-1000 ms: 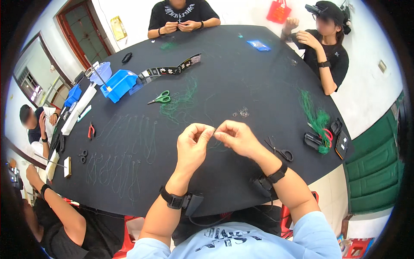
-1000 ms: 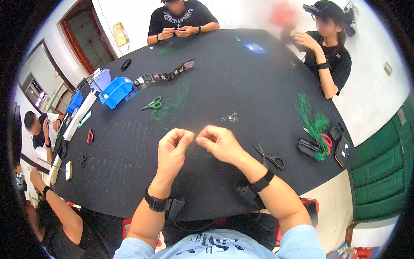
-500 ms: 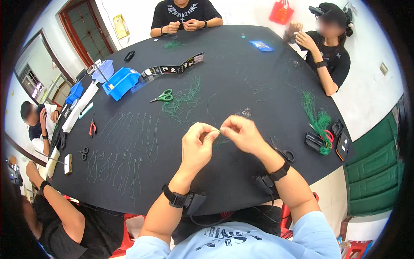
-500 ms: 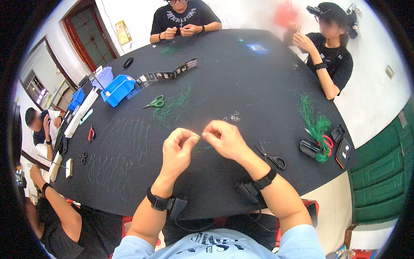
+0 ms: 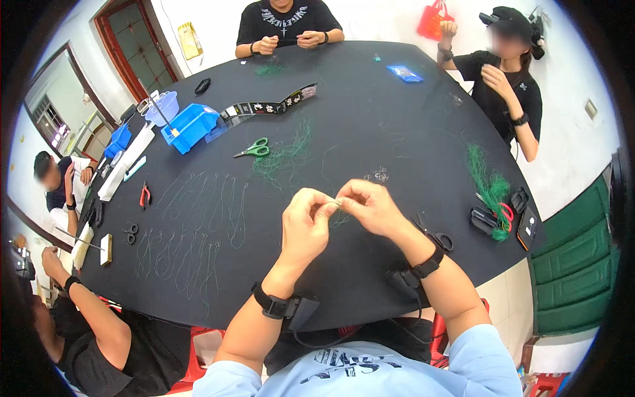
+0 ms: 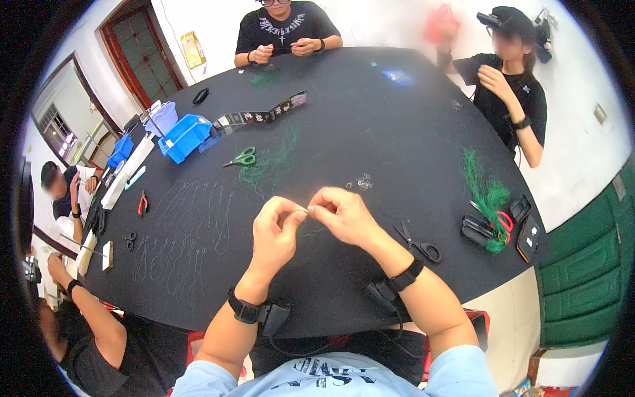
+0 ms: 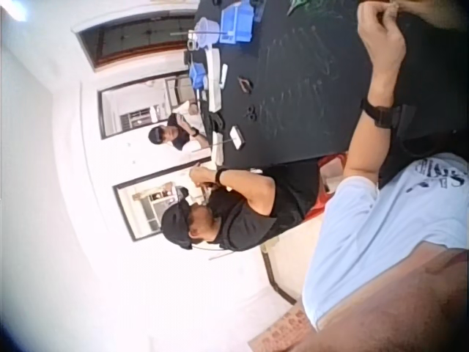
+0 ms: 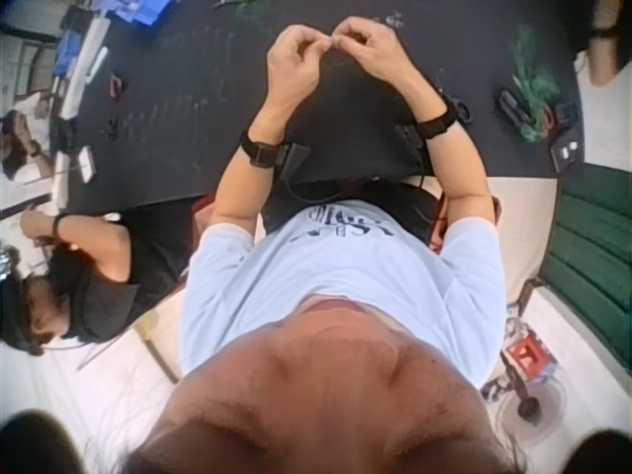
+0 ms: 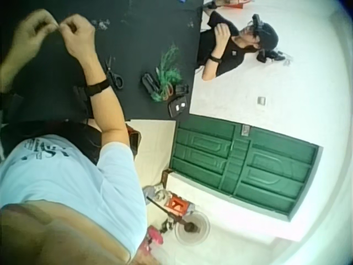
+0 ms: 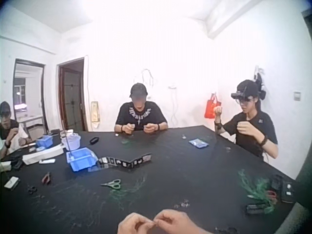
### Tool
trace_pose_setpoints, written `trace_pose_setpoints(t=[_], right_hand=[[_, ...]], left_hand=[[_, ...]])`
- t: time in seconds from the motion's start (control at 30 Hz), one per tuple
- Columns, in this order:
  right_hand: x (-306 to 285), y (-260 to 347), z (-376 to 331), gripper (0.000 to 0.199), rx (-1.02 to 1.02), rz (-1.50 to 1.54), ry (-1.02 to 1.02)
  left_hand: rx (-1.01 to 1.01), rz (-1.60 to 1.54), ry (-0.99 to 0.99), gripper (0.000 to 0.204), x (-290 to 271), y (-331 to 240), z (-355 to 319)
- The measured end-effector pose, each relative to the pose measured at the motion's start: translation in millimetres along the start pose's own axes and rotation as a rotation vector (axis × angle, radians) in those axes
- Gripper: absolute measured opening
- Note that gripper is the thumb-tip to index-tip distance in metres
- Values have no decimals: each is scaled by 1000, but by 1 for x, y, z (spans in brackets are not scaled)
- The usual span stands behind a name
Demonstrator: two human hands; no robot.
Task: The person threads small weights and beads onto thin green fishing line by hand, carefully sliding the components into place along the wire. After several pieces are added, the person lays the line onto the table to join the other partially assembled rigs.
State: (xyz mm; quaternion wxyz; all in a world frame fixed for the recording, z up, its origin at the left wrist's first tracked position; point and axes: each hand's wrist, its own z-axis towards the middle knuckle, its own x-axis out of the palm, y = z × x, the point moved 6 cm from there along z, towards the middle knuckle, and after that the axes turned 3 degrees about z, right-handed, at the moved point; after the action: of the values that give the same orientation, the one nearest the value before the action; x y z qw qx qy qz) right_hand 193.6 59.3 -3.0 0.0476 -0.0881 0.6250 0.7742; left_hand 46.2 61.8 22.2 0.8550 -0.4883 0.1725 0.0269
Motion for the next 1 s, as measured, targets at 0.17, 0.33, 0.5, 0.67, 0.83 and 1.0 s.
trace_pose_setpoints(t=[0.17,0.33,0.5,0.67,0.83,1.0], right_hand=[[20,40,-15,6,-246,-213,97],[1,74,-11,5,-502,-401,-97],[-2,9,1,9,-94,-104,-68],[20,41,-16,3,-260,-224,77],[3,78,-13,4,-511,-400,-75],[-8,36,-2,6,-244,-261,-104]], left_hand=[[-40,26,-131,3,-10,11,2],[216,197,32,7,3,-10,2],[51,93,-34,5,-3,-2,0],[21,124,-131,5,-12,7,2],[210,221,1,9,0,-10,2],[137,107,35,6,2,-9,0]])
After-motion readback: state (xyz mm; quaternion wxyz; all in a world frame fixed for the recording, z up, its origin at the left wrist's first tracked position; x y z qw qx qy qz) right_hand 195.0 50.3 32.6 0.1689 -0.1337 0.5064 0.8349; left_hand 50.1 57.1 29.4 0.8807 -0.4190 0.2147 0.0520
